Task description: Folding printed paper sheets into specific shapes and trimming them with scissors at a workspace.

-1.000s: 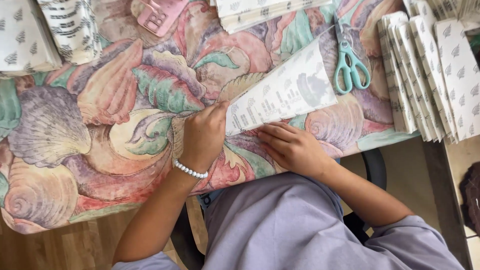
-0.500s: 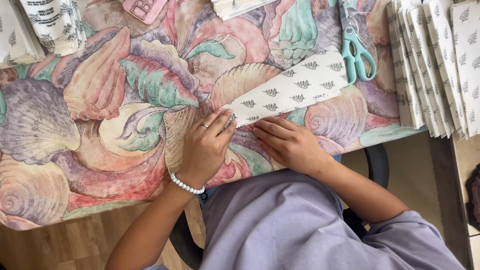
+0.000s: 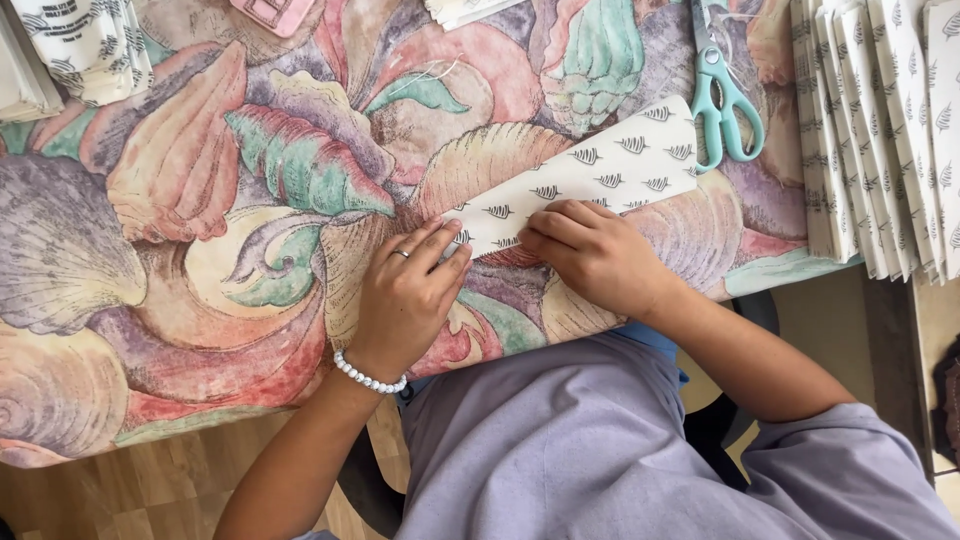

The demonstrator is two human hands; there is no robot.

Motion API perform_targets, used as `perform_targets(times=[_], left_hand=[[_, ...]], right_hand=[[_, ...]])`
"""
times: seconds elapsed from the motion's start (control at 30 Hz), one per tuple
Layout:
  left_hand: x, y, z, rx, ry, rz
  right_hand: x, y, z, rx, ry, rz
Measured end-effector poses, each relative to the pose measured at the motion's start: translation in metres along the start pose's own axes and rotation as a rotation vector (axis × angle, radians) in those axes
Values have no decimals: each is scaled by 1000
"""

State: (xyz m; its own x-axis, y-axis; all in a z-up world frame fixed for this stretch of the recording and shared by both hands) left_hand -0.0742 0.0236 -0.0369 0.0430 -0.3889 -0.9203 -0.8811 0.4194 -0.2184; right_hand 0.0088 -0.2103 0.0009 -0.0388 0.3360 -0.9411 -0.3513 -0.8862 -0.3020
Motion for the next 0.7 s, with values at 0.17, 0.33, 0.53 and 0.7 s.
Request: perform_targets(times=[0.17, 0.33, 0.53, 0.7], left_hand=[[-11, -8, -13, 50, -96, 12], [-3, -9, -13, 64, -164, 69], [-2, -12, -19, 91, -154, 125], [-4, -13, -17, 126, -167, 133]], right_hand=[[0, 0, -4, -31, 34, 27], [-15, 4, -8, -27, 18, 62], [-17, 26, -24, 0, 45, 97], [-16, 33, -31, -6, 72, 103]])
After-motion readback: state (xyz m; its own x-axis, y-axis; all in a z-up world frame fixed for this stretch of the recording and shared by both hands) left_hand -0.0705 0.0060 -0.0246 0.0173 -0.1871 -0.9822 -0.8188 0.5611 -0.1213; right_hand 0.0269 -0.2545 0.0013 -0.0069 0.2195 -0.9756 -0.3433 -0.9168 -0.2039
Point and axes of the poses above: each hand's wrist, its own y-axis away from the middle knuckle, its own x-axis out of the palm, z = x × y, the point moved 1 cm from there along -y, towards the middle knuckle, and after that the axes turned 15 degrees about z, right-handed, at the moved point
